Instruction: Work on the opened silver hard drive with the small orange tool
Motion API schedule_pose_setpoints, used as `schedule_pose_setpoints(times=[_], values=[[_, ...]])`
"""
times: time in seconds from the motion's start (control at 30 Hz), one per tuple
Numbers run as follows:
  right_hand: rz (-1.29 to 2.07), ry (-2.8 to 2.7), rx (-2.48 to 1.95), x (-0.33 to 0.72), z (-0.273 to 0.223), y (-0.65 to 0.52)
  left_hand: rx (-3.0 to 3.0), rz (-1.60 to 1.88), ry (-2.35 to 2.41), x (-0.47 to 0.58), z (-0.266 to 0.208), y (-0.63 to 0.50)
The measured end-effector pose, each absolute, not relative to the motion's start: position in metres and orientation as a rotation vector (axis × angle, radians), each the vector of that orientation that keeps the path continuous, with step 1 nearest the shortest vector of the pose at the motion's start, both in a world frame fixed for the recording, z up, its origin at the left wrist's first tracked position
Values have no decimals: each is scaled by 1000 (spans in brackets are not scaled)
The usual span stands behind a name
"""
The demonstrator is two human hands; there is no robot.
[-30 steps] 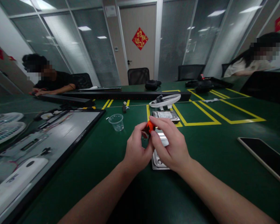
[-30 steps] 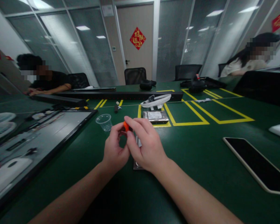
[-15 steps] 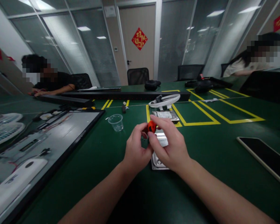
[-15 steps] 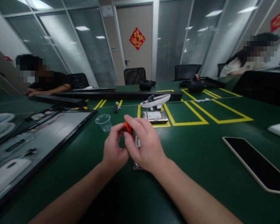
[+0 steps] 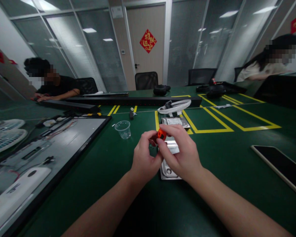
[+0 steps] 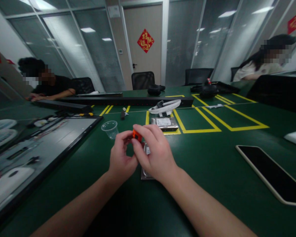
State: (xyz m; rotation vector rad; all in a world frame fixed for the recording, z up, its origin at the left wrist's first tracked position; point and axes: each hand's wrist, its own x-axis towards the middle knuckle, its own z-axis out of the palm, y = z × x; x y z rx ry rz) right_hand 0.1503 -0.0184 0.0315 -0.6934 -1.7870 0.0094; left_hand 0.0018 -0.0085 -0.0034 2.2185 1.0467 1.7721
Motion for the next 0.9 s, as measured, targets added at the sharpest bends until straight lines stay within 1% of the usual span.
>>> schedule_pose_setpoints(times=[0.3, 0.53, 0.9], values=[[42, -1814, -683, 151, 30, -19, 2246, 1702, 1043, 3, 4, -12], [2, -1788, -688, 151, 30, -18, 2160, 1828, 1059, 3, -4, -8], [43, -1820, -680, 151, 30, -19, 2249, 1727, 1060, 3, 3, -11]])
